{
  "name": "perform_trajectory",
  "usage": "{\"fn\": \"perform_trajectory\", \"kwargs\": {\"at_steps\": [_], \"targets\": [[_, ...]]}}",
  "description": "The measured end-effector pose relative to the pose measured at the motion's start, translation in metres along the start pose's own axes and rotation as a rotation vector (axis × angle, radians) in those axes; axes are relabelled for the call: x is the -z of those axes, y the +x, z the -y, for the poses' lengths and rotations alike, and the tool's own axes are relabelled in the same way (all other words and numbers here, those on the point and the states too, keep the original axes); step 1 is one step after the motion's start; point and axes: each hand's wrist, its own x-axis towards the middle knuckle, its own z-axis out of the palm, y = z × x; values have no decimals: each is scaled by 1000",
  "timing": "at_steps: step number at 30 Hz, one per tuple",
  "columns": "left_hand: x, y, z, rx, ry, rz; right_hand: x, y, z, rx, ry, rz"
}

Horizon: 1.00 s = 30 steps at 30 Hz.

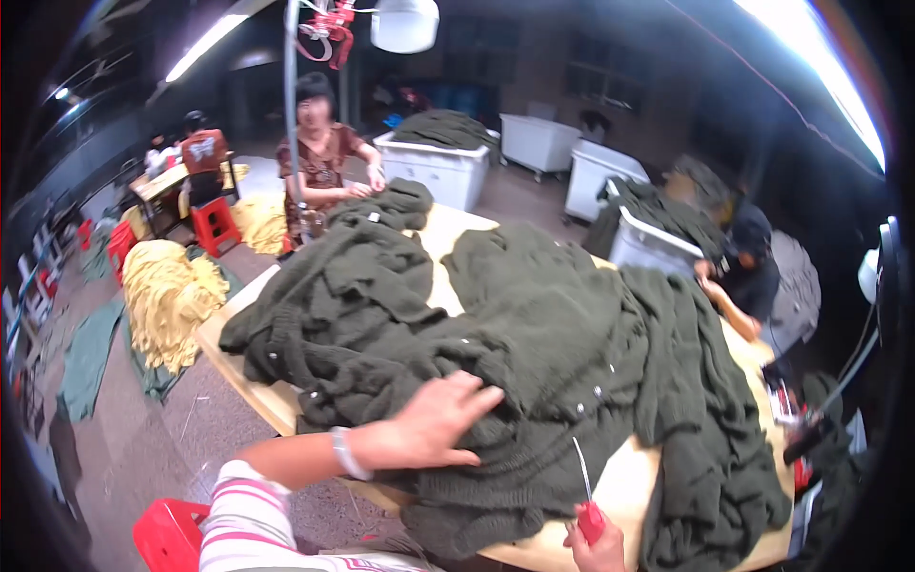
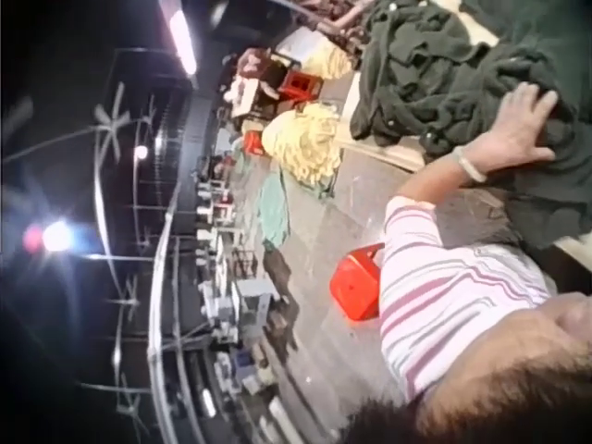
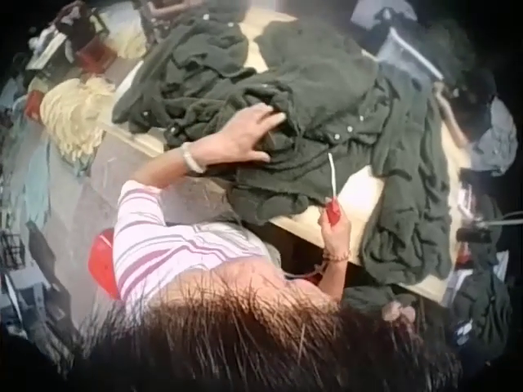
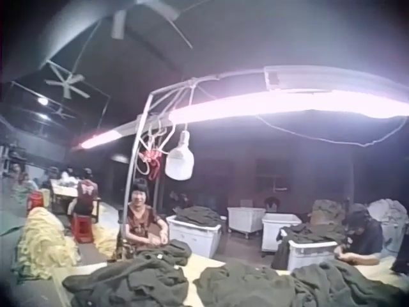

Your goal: Trim excess threads from olive green sweaters using scissors.

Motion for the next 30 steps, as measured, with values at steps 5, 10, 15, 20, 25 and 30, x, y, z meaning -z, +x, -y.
{"fn": "perform_trajectory", "kwargs": {"at_steps": [5,10,15,20,25,30], "targets": [[-64,37,20,70,401,-97,1,-10,8,-7,-28,-6],[-65,55,43,150,-74,-209,13,-13,-5,-56,-11,3],[-17,62,79,220,-796,-425,8,-1,19,-32,-99,13],[16,4,165,619,-597,-604,1,10,12,-32,-75,63],[14,-25,116,400,-136,-604,-5,20,12,-96,-188,79],[7,-12,50,67,267,-293,-11,21,25,-47,-225,103]]}}
